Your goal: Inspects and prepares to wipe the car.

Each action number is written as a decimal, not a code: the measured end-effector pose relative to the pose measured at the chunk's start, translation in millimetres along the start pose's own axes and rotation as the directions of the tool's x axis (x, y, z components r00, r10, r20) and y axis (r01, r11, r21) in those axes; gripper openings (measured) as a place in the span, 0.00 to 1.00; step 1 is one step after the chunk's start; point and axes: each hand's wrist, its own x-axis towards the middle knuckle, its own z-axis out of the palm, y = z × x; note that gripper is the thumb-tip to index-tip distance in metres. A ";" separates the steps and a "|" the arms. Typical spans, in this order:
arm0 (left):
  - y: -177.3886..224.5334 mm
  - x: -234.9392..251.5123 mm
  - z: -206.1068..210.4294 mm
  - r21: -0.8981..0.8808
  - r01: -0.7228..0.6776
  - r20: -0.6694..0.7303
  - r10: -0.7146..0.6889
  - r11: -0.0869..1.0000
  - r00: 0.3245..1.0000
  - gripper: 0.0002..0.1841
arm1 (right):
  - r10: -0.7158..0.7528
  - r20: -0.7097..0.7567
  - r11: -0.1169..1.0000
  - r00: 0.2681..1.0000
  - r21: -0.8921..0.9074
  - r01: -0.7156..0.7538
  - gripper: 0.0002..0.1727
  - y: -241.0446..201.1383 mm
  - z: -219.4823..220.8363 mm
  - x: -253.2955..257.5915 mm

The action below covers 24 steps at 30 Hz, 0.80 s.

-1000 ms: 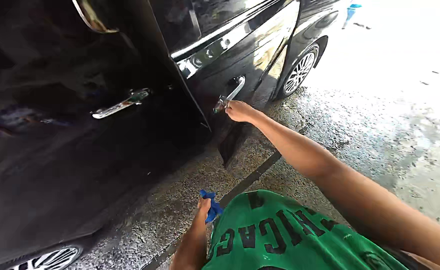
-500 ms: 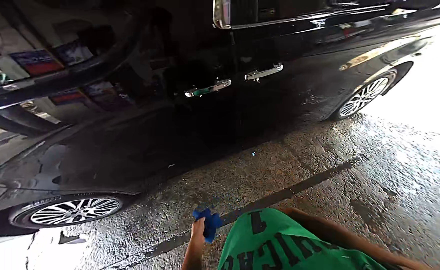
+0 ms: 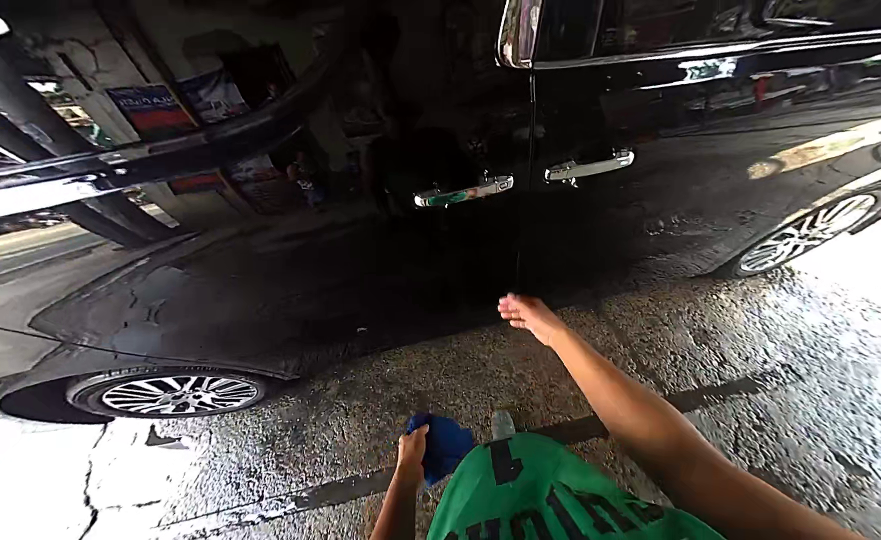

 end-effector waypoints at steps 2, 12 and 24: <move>11.5 9.0 8.6 0.067 -0.012 0.010 0.011 0.998 1.000 0.24 | -0.111 -0.013 0.985 0.994 0.130 0.112 0.31 -57.3 5.7 25.1; 70.5 49.3 -5.6 0.214 -0.051 -0.170 0.089 0.975 0.981 0.19 | -0.261 -0.124 0.769 0.957 0.572 0.284 0.31 -170.5 45.8 97.8; 30.2 34.0 -35.4 0.386 -0.011 -0.140 0.070 0.923 0.988 0.20 | -0.193 -0.152 0.670 0.969 0.701 0.243 0.32 -178.4 56.7 107.6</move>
